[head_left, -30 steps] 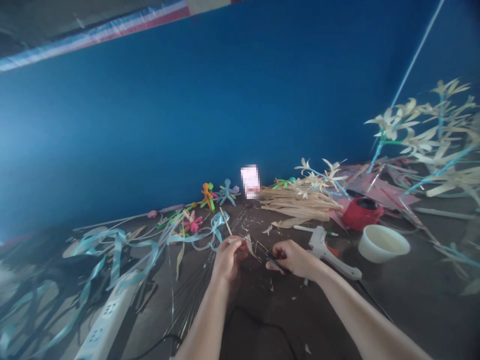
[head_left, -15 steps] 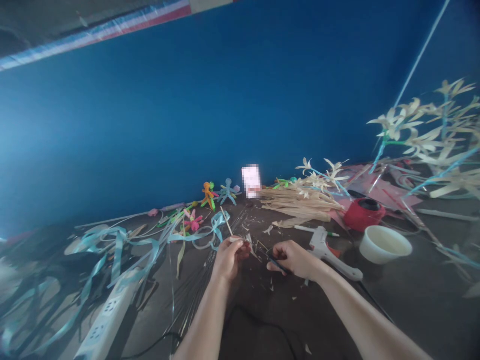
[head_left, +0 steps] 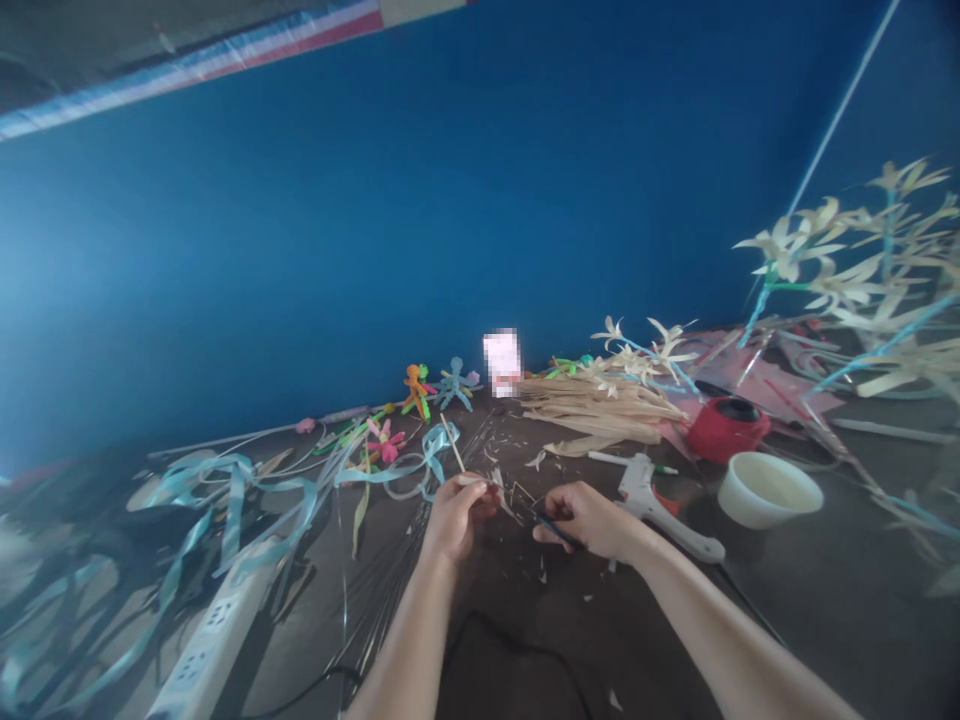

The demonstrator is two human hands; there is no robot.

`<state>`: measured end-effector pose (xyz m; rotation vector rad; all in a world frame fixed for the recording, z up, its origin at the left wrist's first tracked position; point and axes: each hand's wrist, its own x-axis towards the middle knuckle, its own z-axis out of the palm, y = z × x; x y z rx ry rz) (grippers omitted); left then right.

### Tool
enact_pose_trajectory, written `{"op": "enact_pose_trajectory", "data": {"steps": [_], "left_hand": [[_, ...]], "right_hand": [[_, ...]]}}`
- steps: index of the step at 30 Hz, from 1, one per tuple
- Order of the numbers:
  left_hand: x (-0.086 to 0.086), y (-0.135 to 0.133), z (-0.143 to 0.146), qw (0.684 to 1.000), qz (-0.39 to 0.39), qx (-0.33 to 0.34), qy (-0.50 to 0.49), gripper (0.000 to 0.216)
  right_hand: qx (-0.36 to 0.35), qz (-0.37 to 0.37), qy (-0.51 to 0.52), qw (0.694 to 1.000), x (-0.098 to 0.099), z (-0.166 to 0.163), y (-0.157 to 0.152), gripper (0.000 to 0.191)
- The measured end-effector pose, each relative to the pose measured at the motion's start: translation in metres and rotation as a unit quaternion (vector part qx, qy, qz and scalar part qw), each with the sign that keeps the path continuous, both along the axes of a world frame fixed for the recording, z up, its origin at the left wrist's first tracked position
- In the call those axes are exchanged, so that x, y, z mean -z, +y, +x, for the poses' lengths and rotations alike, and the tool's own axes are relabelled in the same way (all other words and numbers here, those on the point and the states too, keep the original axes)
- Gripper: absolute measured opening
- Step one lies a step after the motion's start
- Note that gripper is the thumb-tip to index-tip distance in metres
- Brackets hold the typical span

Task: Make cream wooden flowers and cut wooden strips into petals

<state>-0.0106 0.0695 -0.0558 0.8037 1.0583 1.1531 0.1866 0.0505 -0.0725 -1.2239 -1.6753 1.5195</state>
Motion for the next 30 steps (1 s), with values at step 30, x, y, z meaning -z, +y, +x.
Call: {"op": "enact_pose_trajectory", "data": {"steps": [30], "left_hand": [[-0.0012,0.0031,-0.0016,0.999,0.007,-0.034,-0.022,0.012]], "right_hand": [[0.007,0.002,-0.008,1.0,-0.0001,-0.0009,0.0003,0.036]]}}
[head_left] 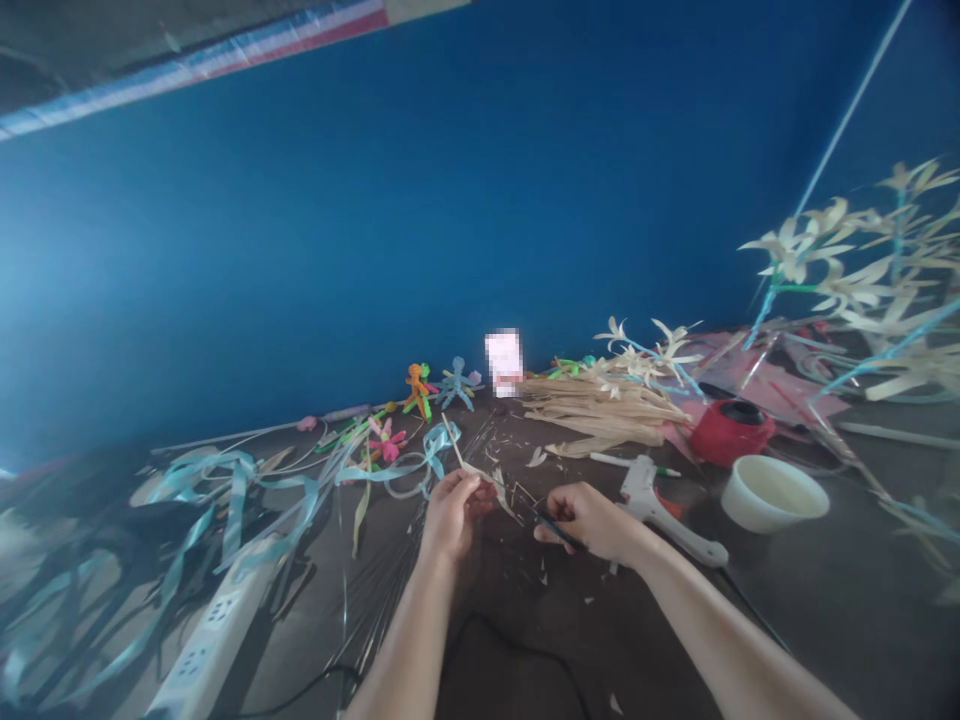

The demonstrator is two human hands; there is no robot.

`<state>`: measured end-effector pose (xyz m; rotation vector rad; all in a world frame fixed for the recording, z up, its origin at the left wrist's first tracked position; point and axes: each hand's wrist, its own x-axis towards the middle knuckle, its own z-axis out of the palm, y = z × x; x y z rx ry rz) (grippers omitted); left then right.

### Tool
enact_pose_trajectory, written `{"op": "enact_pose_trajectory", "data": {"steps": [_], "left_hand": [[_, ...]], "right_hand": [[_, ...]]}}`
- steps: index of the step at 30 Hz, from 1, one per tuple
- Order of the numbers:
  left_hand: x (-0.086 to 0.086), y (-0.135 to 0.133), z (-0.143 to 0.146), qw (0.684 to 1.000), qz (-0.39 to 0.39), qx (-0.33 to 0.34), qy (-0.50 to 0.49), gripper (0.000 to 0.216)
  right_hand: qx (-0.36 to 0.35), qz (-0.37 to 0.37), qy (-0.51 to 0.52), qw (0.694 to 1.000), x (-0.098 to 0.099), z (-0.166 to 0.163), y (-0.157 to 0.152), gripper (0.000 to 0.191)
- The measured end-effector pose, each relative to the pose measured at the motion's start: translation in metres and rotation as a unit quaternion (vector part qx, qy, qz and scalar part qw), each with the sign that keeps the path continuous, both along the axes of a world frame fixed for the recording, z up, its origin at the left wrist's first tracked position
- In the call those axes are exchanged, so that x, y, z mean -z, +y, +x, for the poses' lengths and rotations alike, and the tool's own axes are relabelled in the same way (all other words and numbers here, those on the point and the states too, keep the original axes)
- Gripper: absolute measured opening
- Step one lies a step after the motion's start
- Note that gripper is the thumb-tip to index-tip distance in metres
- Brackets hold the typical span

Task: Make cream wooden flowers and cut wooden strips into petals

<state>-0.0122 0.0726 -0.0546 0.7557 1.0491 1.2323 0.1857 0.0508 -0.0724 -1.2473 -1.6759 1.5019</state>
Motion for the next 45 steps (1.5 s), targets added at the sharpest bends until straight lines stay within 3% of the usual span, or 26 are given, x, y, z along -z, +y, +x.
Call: {"op": "enact_pose_trajectory", "data": {"steps": [8,19,33,45], "left_hand": [[0.002,0.001,-0.001,1.0,0.003,-0.003,-0.003,0.013],[-0.003,0.003,-0.008,0.997,0.0,-0.012,-0.081,0.011],[-0.007,-0.002,-0.003,0.998,0.058,-0.016,-0.016,0.016],[-0.008,-0.005,0.0,0.996,0.078,0.044,0.026,0.016]], "right_hand": [[0.014,0.013,-0.008,1.0,-0.009,0.0,-0.002,0.034],[-0.079,-0.076,0.083,0.99,-0.014,0.008,-0.007,0.035],[-0.079,-0.097,0.093,0.988,-0.011,0.008,-0.006,0.035],[-0.093,-0.11,0.152,0.978,-0.008,0.007,-0.005,0.035]]}}
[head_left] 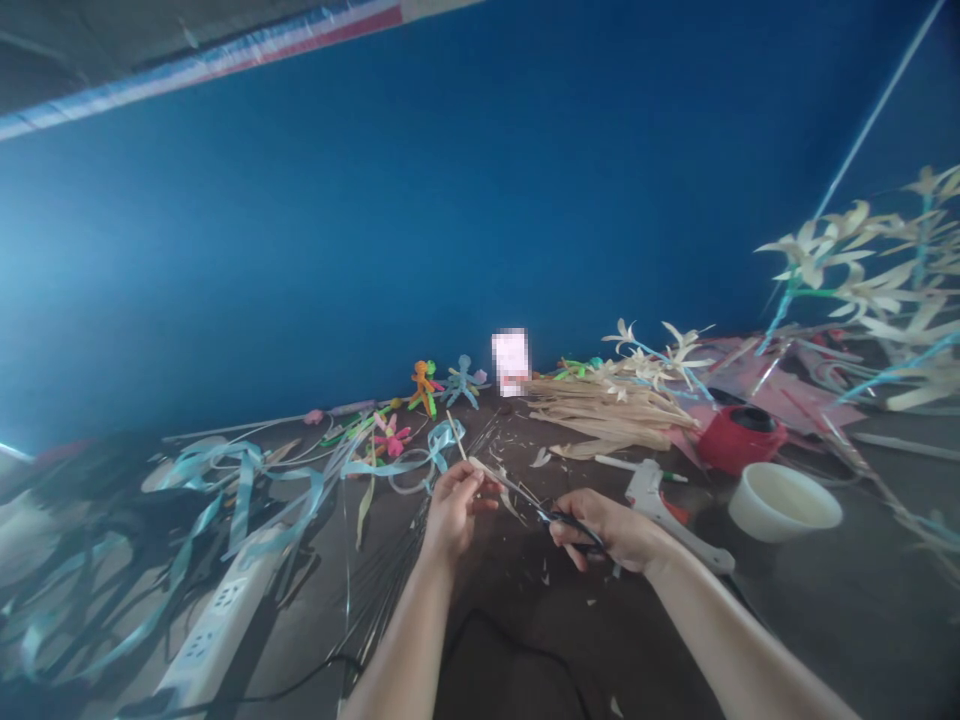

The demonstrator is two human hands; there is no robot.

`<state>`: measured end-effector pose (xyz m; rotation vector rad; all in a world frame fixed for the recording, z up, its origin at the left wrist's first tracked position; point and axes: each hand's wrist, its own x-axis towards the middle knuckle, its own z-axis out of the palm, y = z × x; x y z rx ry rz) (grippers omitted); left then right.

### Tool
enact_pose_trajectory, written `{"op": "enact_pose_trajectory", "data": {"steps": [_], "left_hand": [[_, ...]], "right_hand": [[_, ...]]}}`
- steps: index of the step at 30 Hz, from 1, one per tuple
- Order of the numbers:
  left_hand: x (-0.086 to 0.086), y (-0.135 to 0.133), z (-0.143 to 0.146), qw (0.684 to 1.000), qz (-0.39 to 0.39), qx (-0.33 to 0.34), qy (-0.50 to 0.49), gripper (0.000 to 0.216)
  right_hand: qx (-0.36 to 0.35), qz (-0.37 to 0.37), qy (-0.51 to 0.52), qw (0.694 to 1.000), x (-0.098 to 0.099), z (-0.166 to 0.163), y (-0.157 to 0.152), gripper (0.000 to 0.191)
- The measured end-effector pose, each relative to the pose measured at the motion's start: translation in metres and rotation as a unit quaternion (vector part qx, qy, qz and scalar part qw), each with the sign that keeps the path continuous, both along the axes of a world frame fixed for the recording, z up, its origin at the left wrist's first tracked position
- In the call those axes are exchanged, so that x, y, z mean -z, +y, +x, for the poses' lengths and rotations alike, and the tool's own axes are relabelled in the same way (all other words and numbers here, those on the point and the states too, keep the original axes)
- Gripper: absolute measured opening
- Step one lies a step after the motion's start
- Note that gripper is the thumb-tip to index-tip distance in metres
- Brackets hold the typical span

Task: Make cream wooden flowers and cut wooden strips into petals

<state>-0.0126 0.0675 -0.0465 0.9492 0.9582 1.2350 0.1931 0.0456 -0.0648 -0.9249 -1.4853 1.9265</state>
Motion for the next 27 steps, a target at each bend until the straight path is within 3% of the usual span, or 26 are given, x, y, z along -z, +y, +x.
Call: {"op": "enact_pose_trajectory", "data": {"steps": [13,27], "left_hand": [[0.001,-0.003,0.007,0.999,0.012,0.04,0.011,0.016],[0.007,0.0,0.007,0.999,0.019,0.031,0.023,0.017]], "right_hand": [[0.007,-0.041,0.064,0.997,0.0,-0.011,-0.003,0.035],[0.025,-0.054,0.08,0.995,0.004,-0.017,-0.002,0.035]]}}
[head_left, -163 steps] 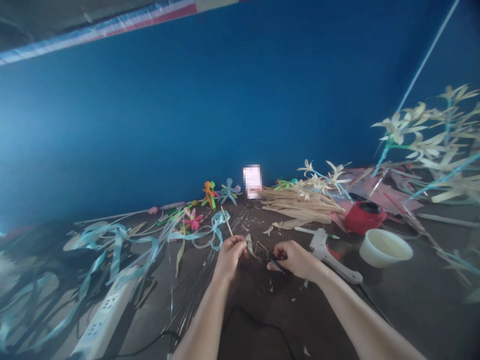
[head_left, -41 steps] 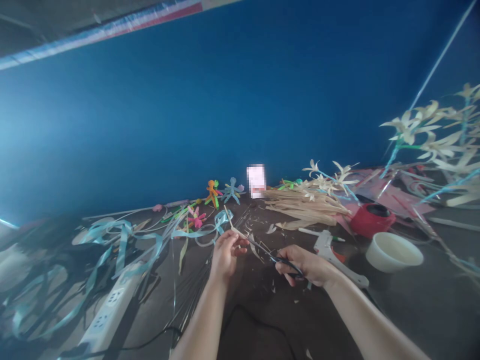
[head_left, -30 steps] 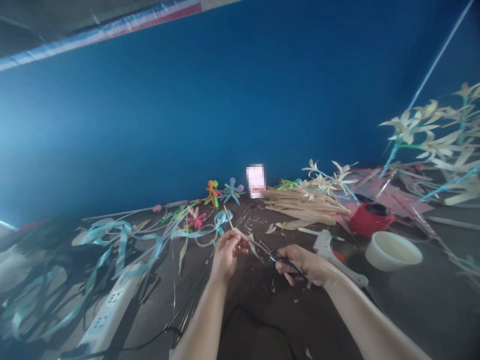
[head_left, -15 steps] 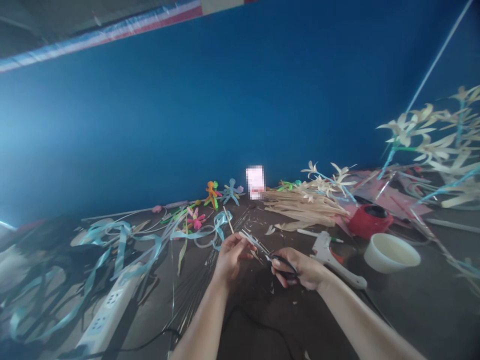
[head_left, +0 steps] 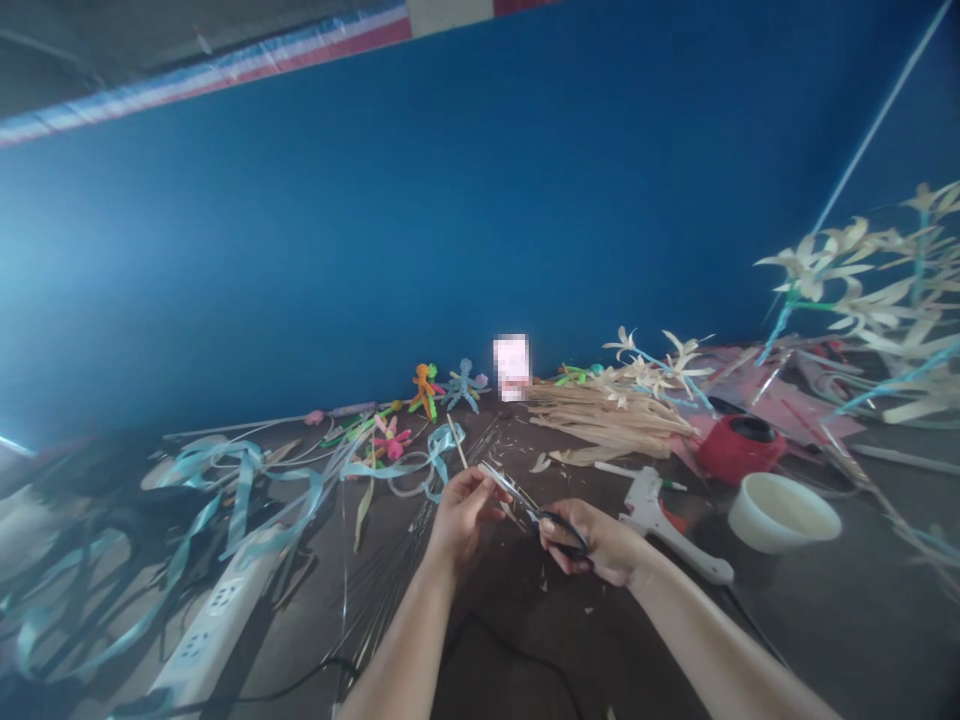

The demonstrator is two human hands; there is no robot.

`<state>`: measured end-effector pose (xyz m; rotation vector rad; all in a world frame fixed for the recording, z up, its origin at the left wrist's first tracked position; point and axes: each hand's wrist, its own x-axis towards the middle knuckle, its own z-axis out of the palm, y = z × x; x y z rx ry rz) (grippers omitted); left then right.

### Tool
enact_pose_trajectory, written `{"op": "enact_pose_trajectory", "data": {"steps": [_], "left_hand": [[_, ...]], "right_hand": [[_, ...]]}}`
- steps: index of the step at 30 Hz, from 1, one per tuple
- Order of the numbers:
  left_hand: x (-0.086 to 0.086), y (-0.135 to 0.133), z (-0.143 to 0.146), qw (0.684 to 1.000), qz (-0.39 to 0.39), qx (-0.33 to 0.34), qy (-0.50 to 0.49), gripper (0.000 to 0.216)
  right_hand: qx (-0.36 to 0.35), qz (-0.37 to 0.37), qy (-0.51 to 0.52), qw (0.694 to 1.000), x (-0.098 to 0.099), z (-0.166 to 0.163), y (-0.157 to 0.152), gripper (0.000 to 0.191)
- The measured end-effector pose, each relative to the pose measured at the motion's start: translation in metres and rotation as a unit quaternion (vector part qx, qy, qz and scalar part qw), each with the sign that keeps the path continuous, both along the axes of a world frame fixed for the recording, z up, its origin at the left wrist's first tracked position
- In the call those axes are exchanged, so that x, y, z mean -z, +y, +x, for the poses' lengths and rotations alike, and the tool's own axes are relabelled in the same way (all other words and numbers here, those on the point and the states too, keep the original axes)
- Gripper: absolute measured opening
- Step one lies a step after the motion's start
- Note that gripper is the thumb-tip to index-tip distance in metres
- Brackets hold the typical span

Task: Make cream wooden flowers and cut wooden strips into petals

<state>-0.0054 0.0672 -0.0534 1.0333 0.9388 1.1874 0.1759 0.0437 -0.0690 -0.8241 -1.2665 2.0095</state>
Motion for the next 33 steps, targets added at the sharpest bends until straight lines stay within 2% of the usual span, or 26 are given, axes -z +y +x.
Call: {"op": "enact_pose_trajectory", "data": {"steps": [7,11,14,17,20,27,33], "left_hand": [[0.004,0.0,0.0,1.0,0.001,0.003,0.013,0.016],[0.002,-0.002,0.003,0.999,0.003,0.019,0.04,0.017],[0.001,-0.004,0.005,0.998,-0.008,0.022,0.05,0.017],[0.004,-0.004,0.009,0.998,-0.01,0.022,0.057,0.016],[0.008,-0.005,0.012,0.994,-0.003,0.028,0.102,0.015],[0.013,-0.007,0.016,0.982,0.053,0.045,0.173,0.018],[0.015,-0.008,0.018,0.982,0.049,0.051,0.174,0.018]], "right_hand": [[0.015,0.004,-0.009,1.0,0.007,0.0,0.002,0.032],[0.032,0.027,0.009,0.999,0.003,0.002,0.002,0.031],[0.127,0.091,0.009,0.988,-0.004,0.001,0.003,0.025],[0.232,0.178,-0.053,0.955,-0.006,-0.004,0.004,0.026],[0.275,0.232,-0.111,0.926,-0.002,-0.011,0.005,0.031],[0.277,0.27,-0.159,0.908,0.001,-0.014,0.005,0.027],[0.257,0.227,-0.094,0.935,0.007,-0.017,0.006,0.029]]}}
